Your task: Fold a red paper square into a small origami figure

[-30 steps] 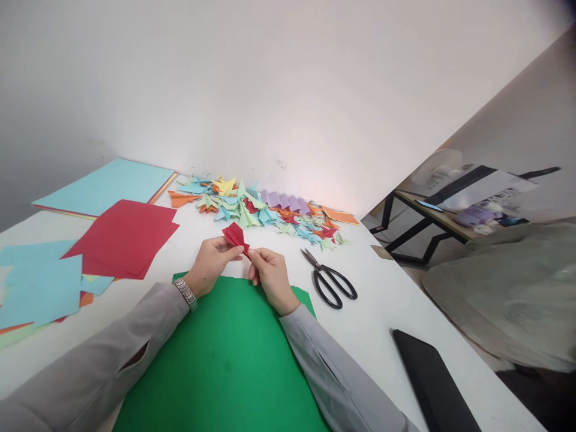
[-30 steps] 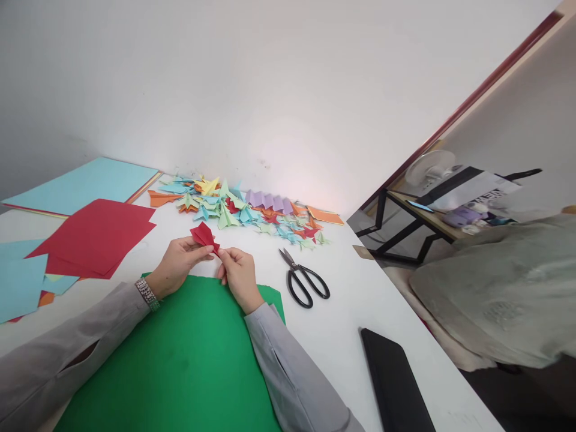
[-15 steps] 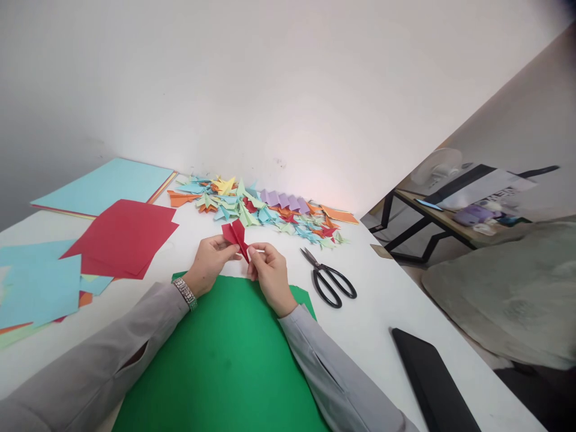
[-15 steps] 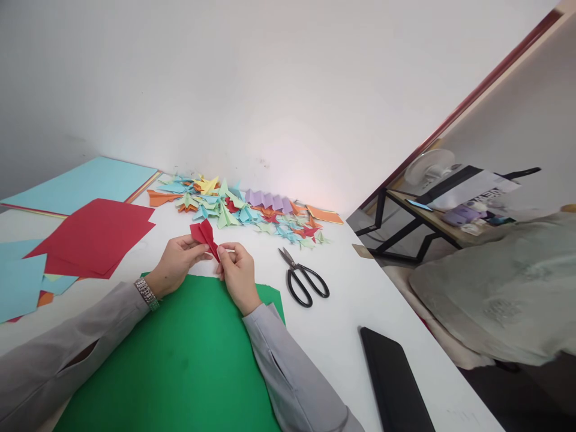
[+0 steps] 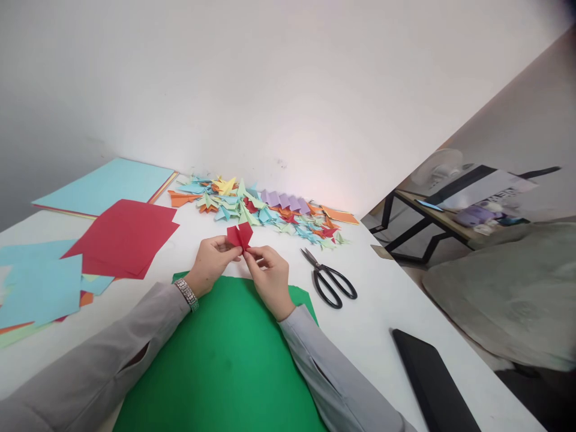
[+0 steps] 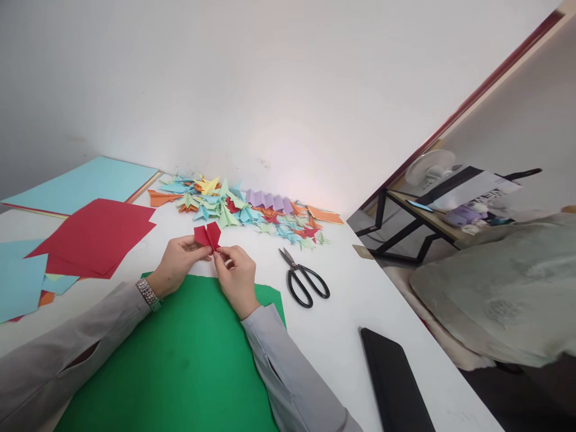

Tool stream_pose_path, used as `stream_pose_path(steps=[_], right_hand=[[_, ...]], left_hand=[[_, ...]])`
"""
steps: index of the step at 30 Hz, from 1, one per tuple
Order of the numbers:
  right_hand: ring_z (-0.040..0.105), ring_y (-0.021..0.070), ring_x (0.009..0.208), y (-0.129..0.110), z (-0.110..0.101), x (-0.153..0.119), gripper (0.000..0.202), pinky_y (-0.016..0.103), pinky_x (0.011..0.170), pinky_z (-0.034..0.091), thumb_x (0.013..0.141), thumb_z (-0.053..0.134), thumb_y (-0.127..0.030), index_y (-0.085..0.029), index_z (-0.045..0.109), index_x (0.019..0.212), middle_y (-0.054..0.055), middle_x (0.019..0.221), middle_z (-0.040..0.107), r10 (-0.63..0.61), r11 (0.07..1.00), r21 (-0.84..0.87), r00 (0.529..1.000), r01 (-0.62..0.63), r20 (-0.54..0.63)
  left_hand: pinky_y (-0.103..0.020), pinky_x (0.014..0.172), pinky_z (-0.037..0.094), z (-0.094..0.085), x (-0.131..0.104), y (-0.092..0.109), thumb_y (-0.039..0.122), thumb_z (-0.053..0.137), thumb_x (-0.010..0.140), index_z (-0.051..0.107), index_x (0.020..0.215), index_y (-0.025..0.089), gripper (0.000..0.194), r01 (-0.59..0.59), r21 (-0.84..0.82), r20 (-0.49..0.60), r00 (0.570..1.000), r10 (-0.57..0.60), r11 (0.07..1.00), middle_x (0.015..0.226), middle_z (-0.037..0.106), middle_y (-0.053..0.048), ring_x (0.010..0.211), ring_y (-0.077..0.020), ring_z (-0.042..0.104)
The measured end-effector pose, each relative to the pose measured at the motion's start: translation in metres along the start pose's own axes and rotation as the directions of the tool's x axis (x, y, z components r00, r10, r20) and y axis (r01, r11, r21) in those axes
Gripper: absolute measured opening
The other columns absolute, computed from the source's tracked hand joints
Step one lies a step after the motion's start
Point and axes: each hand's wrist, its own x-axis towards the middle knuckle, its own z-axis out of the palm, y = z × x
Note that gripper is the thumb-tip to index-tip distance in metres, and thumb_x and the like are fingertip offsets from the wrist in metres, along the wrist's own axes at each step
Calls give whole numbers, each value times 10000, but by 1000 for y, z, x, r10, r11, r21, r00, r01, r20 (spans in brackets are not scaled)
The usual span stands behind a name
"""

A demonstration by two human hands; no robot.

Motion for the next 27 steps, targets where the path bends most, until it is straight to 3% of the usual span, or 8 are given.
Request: stream_pose_path(steps=[7, 14, 18, 20, 23, 27], right_hand=[[595, 139, 636, 2, 1, 0, 91, 249, 533, 481, 782, 593, -266, -181, 623, 766, 18, 714, 629, 67, 998, 7, 998, -67, -14], [592, 148, 647, 1, -1, 1, 81, 277, 588, 489, 760, 580, -254, -186, 621, 772, 24, 740, 656, 107, 994, 23, 994, -107, 6], [576, 145, 643, 1, -3, 3, 51, 285, 624, 494, 699, 613, -242, -193, 617, 713, 3, 701, 652, 195, 967, 164, 980, -197, 27], [578, 149, 642, 2, -3, 6, 84, 293, 624, 496, 651, 653, -246, -188, 622, 705, -3, 683, 655, 287, 912, 295, 957, -285, 40], [597, 156, 652, 5, -2, 9, 126, 300, 615, 500, 601, 694, -235, -174, 633, 691, 6, 673, 668, 428, 758, 510, 900, -407, 82], [595, 138, 610, 4, -3, 12, 112, 259, 549, 472, 575, 696, -186, -166, 644, 671, 3, 636, 660, 504, 549, 668, 836, -502, 215]], left_hand=[[-290, 652, 518, -1, -2, 1, 261, 747, 595, 725, 706, 147, 162, -51, 125, 63, 997, 44, 991, 654, 686, -22, 650, -162, 614], [-265, 638, 491, -3, -3, 2, 217, 668, 644, 739, 677, 172, 90, -241, 253, 188, 962, 196, 937, 711, 635, -38, 708, -164, 597], [-289, 698, 506, -2, -5, 2, 186, 627, 645, 744, 723, 186, 141, -244, 226, 141, 966, 216, 943, 812, 654, -57, 792, -186, 619], [-292, 712, 511, -2, -5, 2, 163, 601, 632, 738, 746, 183, 179, -231, 206, 72, 973, 221, 951, 865, 653, -58, 831, -191, 619], [-293, 721, 512, -4, -2, 0, 134, 582, 606, 725, 769, 171, 220, -199, 206, -13, 978, 206, 958, 902, 653, -60, 867, -195, 615], [-325, 765, 511, -4, -1, -4, 138, 641, 575, 706, 861, 150, 294, -94, 179, 25, 996, 91, 979, 959, 678, -77, 884, -211, 632]])
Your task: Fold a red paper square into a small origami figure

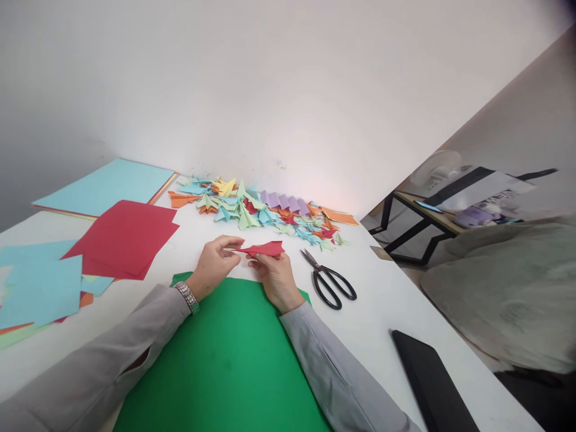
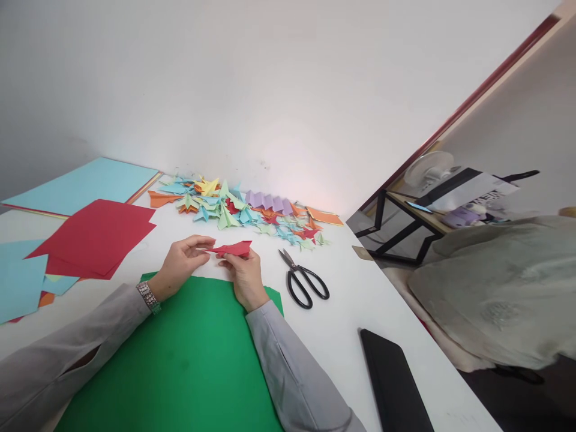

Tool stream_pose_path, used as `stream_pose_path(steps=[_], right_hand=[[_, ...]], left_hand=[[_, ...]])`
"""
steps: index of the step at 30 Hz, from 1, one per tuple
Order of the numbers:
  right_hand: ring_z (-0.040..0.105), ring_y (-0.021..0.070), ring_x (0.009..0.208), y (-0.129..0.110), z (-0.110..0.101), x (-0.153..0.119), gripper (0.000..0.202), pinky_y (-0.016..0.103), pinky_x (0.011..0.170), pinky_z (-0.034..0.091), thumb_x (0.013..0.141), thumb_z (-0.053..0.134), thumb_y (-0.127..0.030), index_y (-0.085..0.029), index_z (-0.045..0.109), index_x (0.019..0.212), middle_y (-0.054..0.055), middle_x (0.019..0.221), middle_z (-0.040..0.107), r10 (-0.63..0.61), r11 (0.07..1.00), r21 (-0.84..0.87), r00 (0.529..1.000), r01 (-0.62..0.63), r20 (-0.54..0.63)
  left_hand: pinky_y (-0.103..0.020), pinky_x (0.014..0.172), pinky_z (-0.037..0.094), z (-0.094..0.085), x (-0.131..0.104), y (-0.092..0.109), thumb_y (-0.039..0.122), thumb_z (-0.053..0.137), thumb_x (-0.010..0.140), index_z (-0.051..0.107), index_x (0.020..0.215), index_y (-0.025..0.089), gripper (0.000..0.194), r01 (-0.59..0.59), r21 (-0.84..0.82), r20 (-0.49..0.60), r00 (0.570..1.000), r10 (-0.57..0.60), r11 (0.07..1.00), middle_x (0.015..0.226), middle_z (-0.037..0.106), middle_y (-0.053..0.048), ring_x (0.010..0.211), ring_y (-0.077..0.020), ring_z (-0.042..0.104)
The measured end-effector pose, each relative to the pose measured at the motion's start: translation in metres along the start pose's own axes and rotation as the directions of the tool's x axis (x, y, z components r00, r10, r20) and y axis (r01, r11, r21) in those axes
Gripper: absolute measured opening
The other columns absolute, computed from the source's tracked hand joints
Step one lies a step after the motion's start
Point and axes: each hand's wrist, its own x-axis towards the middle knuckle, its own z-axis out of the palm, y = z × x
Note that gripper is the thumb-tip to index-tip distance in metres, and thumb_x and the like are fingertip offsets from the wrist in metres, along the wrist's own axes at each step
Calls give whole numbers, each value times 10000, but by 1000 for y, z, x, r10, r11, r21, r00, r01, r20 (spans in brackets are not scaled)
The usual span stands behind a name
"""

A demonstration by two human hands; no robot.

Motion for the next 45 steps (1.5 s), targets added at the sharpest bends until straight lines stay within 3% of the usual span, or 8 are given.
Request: stream_pose_path(steps=[4, 11, 15, 21, 29, 37, 41, 45], right_hand=[[485, 85, 441, -3, 1, -2, 71, 218, 461, 392, 583, 675, -186, -152, 621, 616, -29, 477, 569, 74, 997, 23, 991, -77, 113], [277, 44, 368, -12, -4, -1, 52, 197, 387, 254, 560, 564, -202, -169, 532, 583, -72, 444, 421, 156, 972, 135, 960, -191, 231], [204, 37, 357, -14, -8, -2, 69, 198, 358, 198, 541, 496, -209, -184, 453, 588, -71, 502, 396, 202, 953, 124, 887, -275, 416], [192, 37, 312, -11, -9, -8, 155, 198, 330, 218, 523, 466, -205, -187, 458, 677, -71, 494, 417, 294, 928, -3, 727, -372, 620], [120, 50, 318, -13, -10, -6, 334, 195, 335, 150, 502, 413, -198, -160, 511, 819, -69, 459, 410, 389, 861, 26, 690, -508, 611], [59, 46, 323, -12, -17, -3, 183, 185, 313, 106, 543, 418, -235, -179, 459, 712, -74, 437, 341, 458, 788, 65, 654, -612, 602], [31, 39, 326, -11, -18, -3, 188, 173, 303, 95, 560, 410, -253, -168, 464, 718, -76, 423, 319, 528, 725, 23, 577, -688, 623], [22, 31, 320, -11, -15, -3, 198, 161, 286, 68, 525, 419, -251, -162, 467, 696, -79, 407, 309, 568, 664, -62, 449, -745, 689]], left_hand=[[-340, 746, 508, 4, -3, 1, 180, 700, 576, 701, 843, 138, 271, 30, 20, 86, 996, -32, 999, 852, 699, -75, 790, -205, 641], [-304, 664, 502, 6, -9, 12, 272, 795, 541, 696, 742, 148, 256, 42, -41, 160, 986, -35, 998, 754, 675, -46, 710, -182, 621], [-282, 654, 486, 4, -8, 14, 340, 733, 656, 699, 734, 160, 199, 25, -61, 141, 990, -16, 998, 694, 681, -37, 684, -165, 617], [-268, 581, 462, 4, -6, 11, 348, 782, 595, 639, 685, 156, 256, 89, -102, 150, 986, -73, 991, 633, 651, -17, 596, -144, 591], [-250, 546, 425, 3, -6, 9, 302, 708, 645, 604, 592, 159, 185, 72, -74, 154, 986, -60, 995, 535, 586, 4, 537, -121, 536], [-264, 559, 422, 1, -2, 8, 281, 659, 640, 616, 571, 147, 156, 170, -241, 144, 980, -138, 955, 526, 562, -8, 521, -116, 511], [-251, 587, 443, 1, -2, 10, 323, 678, 666, 667, 676, 147, 177, 188, -321, 108, 981, -161, 928, 678, 607, -24, 623, -120, 549], [-246, 605, 452, 0, -5, 12, 337, 730, 641, 708, 895, 192, 294, 280, -260, 214, 950, -227, 924, 840, 663, -33, 727, -146, 590]])
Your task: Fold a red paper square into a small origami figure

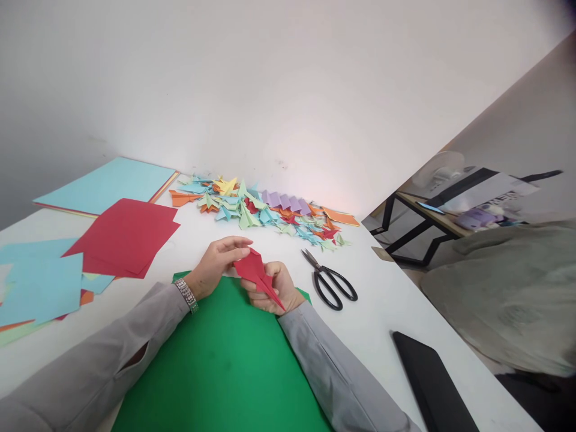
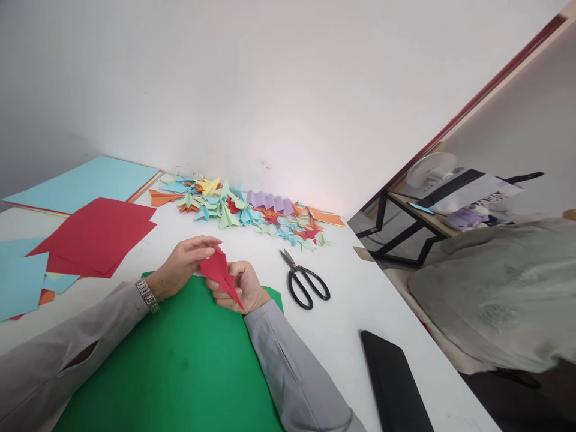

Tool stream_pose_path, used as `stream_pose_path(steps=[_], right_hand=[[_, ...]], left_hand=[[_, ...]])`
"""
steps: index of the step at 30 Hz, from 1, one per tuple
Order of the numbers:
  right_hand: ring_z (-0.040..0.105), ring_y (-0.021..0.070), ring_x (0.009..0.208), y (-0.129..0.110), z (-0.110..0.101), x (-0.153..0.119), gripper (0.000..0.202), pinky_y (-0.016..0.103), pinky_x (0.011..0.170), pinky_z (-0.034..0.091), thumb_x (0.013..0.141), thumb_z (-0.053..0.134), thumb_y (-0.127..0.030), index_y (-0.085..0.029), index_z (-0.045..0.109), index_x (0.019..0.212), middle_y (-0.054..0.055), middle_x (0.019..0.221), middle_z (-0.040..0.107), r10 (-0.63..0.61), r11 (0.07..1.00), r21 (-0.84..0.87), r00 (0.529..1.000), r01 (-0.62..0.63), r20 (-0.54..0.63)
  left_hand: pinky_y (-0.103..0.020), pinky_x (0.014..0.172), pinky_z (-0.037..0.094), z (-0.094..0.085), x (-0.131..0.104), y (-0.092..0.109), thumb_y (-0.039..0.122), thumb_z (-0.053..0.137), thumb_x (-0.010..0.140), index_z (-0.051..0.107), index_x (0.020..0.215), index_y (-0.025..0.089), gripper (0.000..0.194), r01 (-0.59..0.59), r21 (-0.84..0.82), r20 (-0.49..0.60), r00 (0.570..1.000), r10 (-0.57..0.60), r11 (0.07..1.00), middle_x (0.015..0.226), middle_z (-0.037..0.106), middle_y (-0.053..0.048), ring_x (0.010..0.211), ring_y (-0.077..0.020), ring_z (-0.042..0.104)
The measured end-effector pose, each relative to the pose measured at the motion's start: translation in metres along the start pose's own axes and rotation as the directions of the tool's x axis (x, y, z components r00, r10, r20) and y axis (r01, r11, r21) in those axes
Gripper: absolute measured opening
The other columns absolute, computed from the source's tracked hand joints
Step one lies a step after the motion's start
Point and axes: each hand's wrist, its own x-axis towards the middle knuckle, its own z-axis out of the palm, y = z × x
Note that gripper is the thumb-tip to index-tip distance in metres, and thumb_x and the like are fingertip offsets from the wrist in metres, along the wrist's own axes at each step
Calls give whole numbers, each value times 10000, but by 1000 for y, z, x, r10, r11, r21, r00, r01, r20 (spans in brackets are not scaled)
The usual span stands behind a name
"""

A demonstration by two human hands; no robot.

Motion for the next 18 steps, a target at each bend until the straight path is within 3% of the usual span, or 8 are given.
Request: stream_pose_path(steps=[4, 10, 18], right_hand=[[11, 24, 323, 0, 2, 1, 153, 152, 272, 53, 536, 418, -264, -174, 444, 657, -74, 415, 320, 61, 998, -16, 997, -60, 45], [23, 24, 322, 1, 1, 2, 133, 140, 253, 89, 559, 424, -243, -166, 446, 664, -75, 417, 323, 65, 998, 16, 997, -66, 46], [100, 19, 308, 2, -6, 5, 173, 124, 255, 201, 586, 452, -211, -114, 491, 724, -53, 460, 401, 39, 991, 117, 968, -70, 246]], left_hand=[[-249, 608, 436, 0, -1, -1, 245, 734, 581, 731, 792, 187, 219, 1, 34, 72, 997, -4, 999, 797, 671, -28, 699, -146, 573], [-250, 560, 377, 1, 0, 0, 287, 725, 569, 700, 646, 162, 148, 42, 35, 23, 999, -43, 999, 657, 622, -19, 612, -132, 507], [-247, 549, 337, 1, 0, 0, 363, 712, 637, 649, 597, 134, 242, 25, 42, 70, 997, -28, 999, 611, 555, -3, 579, -109, 441]])
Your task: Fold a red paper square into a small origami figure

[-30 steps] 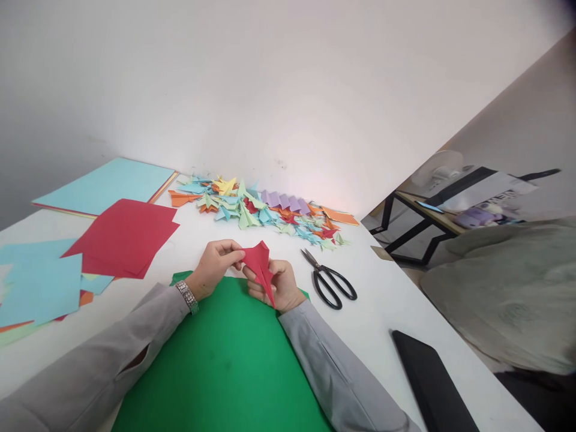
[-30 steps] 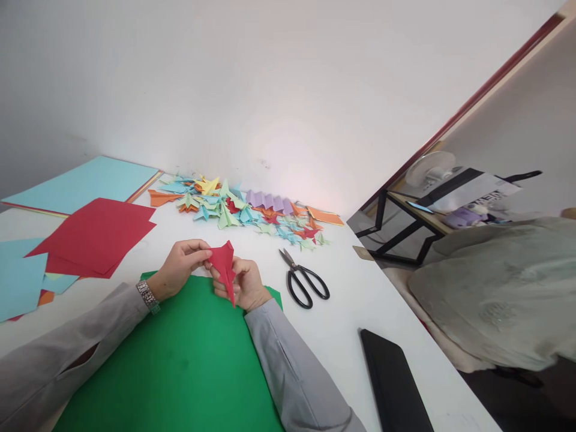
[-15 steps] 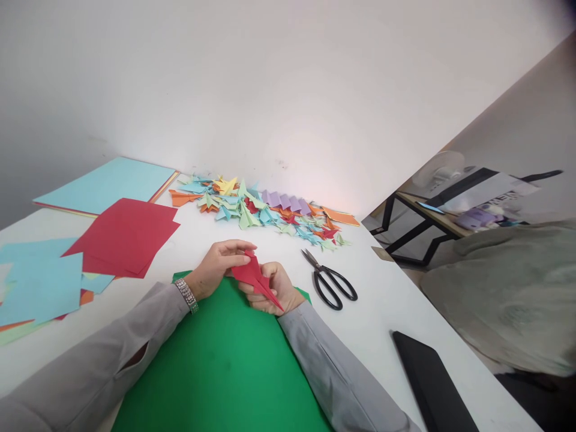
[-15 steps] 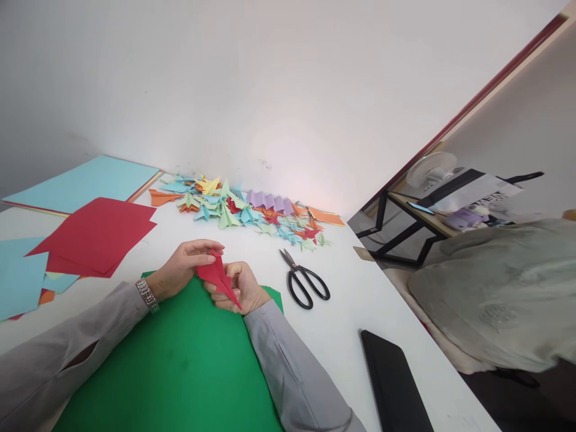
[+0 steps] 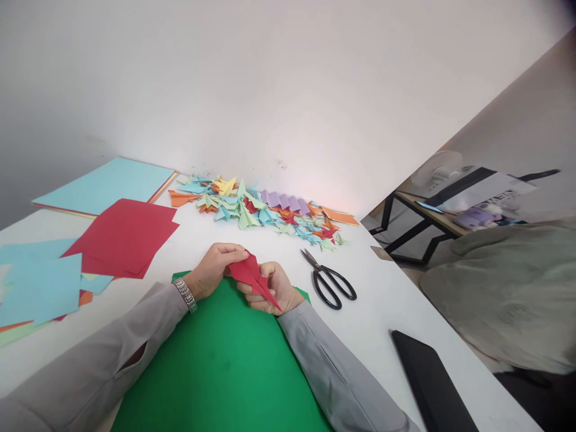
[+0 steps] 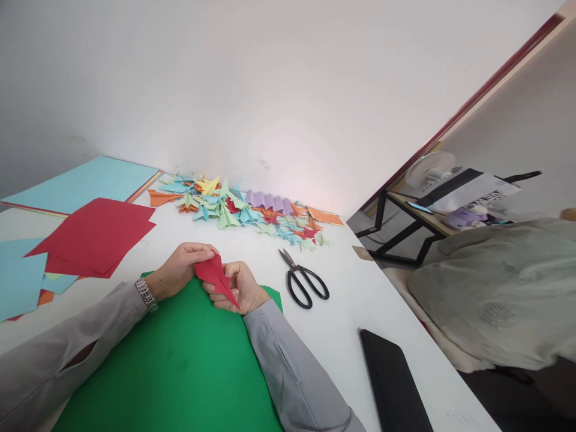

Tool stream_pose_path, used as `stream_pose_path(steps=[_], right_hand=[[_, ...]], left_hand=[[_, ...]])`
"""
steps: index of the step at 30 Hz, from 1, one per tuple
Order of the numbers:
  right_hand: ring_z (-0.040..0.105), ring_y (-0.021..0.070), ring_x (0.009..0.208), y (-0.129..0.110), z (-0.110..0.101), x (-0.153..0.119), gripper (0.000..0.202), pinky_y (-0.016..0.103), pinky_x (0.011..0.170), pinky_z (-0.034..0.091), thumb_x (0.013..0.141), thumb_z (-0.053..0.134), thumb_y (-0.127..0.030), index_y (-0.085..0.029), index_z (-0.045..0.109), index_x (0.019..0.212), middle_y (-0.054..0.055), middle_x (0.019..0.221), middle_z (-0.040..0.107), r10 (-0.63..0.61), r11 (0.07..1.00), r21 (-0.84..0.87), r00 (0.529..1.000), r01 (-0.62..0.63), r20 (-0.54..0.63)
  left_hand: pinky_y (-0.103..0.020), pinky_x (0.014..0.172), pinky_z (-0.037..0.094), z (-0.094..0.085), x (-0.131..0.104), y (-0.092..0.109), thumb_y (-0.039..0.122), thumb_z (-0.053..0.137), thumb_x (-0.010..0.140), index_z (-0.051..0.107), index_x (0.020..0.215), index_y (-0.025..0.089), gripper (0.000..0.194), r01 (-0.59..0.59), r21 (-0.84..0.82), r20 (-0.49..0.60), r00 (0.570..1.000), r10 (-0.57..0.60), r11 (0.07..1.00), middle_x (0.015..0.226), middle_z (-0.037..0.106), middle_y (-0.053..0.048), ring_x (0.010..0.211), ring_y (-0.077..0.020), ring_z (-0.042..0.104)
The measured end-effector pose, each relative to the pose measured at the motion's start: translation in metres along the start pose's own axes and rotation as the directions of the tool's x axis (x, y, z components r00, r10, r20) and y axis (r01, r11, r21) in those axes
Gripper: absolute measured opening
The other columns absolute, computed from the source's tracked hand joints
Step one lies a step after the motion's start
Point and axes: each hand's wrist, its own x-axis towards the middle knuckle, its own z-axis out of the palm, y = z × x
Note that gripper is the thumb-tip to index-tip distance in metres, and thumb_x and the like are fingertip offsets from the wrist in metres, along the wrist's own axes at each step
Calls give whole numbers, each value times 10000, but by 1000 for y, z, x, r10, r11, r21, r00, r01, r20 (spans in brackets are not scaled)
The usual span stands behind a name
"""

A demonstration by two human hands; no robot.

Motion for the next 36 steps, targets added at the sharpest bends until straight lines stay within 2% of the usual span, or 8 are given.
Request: stream_pose_path(steps=[4, 11, 17, 21, 25, 31, 36], right_hand=[[114, 12, 306, 1, 1, 0, 182, 114, 265, 210, 593, 452, -196, -102, 506, 740, -43, 480, 425, -24, 999, 24, 1000, 24, 13], [113, 13, 302, 1, -1, -1, 133, 118, 257, 217, 596, 460, -216, -120, 475, 687, -46, 461, 408, -3, 1000, 21, 1000, 2, 9], [108, 11, 303, 1, -2, -1, 165, 120, 249, 199, 601, 459, -223, -103, 491, 709, -39, 467, 421, -10, 1000, 30, 1000, 10, 3], [94, 16, 305, 1, -1, -1, 163, 123, 242, 196, 585, 447, -214, -126, 461, 722, -53, 457, 393, -4, 1000, 29, 1000, 5, -28], [76, 17, 307, 1, -1, -1, 142, 124, 237, 163, 583, 432, -220, -151, 425, 706, -52, 456, 388, -2, 1000, 6, 998, 3, -70], [90, 22, 295, 2, 1, 0, 172, 139, 245, 133, 583, 437, -213, -127, 484, 724, -48, 452, 418, -70, 996, -52, 997, 68, -43], [133, 40, 307, 1, 2, 0, 85, 166, 274, 180, 575, 451, -215, -152, 466, 631, -58, 434, 367, -218, 971, -117, 972, 208, -82]], left_hand=[[-246, 537, 320, 0, 0, 0, 391, 692, 666, 621, 563, 133, 287, 0, 3, 17, 1000, 0, 1000, 575, 523, 1, 565, -107, 423], [-241, 550, 341, 0, -1, 2, 282, 733, 570, 685, 682, 147, 182, 29, -23, -4, 1000, -29, 999, 656, 605, -11, 598, -117, 487], [-242, 566, 363, 0, 0, 2, 261, 734, 566, 712, 684, 159, 158, 36, -40, -22, 999, -37, 999, 688, 632, -16, 625, -121, 510], [-253, 592, 386, -2, 1, 0, 257, 725, 588, 738, 726, 166, 166, 36, -73, -30, 999, -39, 997, 751, 667, -33, 653, -131, 532], [-254, 590, 387, -4, 2, -1, 261, 714, 609, 735, 722, 152, 158, 46, -102, -22, 999, -48, 994, 716, 655, -36, 643, -133, 537], [-257, 606, 406, -5, 3, -1, 276, 694, 653, 719, 786, 143, 190, 55, -189, -32, 998, -62, 980, 788, 662, -57, 709, -152, 568], [-276, 632, 430, -4, 3, 0, 293, 692, 673, 697, 830, 124, 230, 26, -240, -18, 999, -31, 970, 859, 649, -69, 741, -159, 579]])
